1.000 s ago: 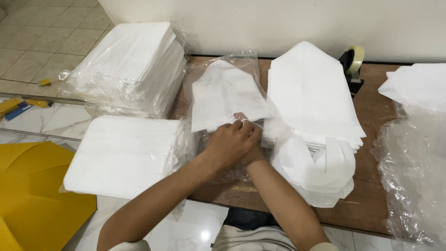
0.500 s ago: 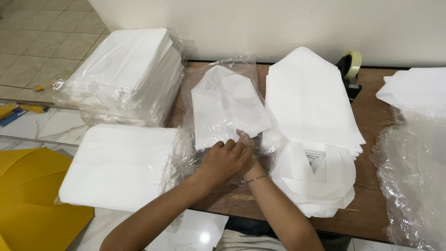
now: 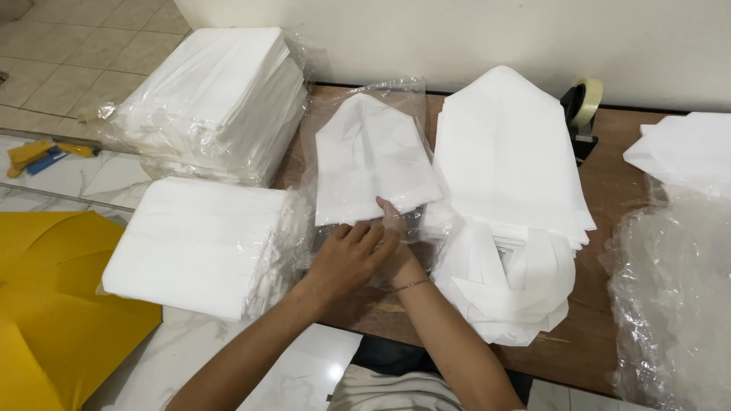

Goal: Folding stacks of white plastic bags and placing them into clear plastic packaging bags for distribution.

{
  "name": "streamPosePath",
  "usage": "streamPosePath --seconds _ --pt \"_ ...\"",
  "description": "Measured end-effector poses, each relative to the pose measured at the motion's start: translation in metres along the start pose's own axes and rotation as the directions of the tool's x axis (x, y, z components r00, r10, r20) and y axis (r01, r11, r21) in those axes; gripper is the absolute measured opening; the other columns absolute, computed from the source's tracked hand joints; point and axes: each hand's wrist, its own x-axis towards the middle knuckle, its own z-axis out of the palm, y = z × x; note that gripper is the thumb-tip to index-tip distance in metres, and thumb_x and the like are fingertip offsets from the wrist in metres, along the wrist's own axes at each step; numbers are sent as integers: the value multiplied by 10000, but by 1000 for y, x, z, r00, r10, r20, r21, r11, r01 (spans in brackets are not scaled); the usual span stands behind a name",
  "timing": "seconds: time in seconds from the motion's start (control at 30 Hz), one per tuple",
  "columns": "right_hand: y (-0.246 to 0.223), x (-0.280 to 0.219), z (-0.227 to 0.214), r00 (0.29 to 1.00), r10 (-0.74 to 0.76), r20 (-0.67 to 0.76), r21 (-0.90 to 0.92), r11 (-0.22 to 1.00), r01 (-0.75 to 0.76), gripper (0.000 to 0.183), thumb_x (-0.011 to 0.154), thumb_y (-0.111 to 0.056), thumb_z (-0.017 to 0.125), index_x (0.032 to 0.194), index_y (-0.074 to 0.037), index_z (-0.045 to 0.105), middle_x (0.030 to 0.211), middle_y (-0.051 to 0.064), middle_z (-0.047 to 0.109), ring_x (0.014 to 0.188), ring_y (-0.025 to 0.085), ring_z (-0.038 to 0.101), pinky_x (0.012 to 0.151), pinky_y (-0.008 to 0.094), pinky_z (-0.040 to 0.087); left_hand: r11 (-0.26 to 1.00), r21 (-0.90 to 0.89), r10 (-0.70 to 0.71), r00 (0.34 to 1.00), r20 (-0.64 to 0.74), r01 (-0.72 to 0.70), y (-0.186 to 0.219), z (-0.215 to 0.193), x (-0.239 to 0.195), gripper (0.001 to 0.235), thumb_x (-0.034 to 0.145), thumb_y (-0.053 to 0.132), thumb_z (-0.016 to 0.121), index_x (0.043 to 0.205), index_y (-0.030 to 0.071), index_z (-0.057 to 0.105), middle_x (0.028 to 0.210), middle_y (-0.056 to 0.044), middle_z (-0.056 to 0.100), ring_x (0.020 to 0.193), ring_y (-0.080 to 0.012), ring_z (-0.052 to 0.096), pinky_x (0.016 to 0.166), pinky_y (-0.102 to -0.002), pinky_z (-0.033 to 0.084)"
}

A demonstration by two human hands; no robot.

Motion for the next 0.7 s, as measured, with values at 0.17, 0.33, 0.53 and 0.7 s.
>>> streamPosePath --seconds 0.17,0.33,0.53,0.7 --pt "27 29 -41 982 -34 185 260 965 -16 397 749 -377 605 963 -95 427 862 43 494 740 167 450 692 339 386 987 73 -148 989 25 145 6 2 -5 390 760 193 597 1134 164 490 891 -89 540 847 -241 572 677 -356 472" --pt "27 -19 -23 955 -258 146 291 934 208 217 774 -196 574 923 -96 452 817 65 474 786 184 536 732 314 460 969 125 -220 975 28 215 8 4 -10 463 716 184 618 1157 173 477 886 -77 532 829 -235 568 665 -353 470" --pt "31 -33 -26 907 -415 65 115 906 406 248 715 -134 653 801 -145 420 798 47 511 781 206 552 689 323 483 965 -18 -261 963 70 263 4 0 -20 538 686 187 621 1193 178 441 981 -86 511 928 -248 524 743 -377 431" --pt "26 -126 -11 955 -278 100 -43 958 283 381 831 -496 395 961 -139 422 844 62 453 791 214 509 666 316 468 858 -456 -147 965 219 234 -12 -52 9 622 686 248 630 1240 104 385 1146 -157 446 1105 -341 396 861 -470 333"
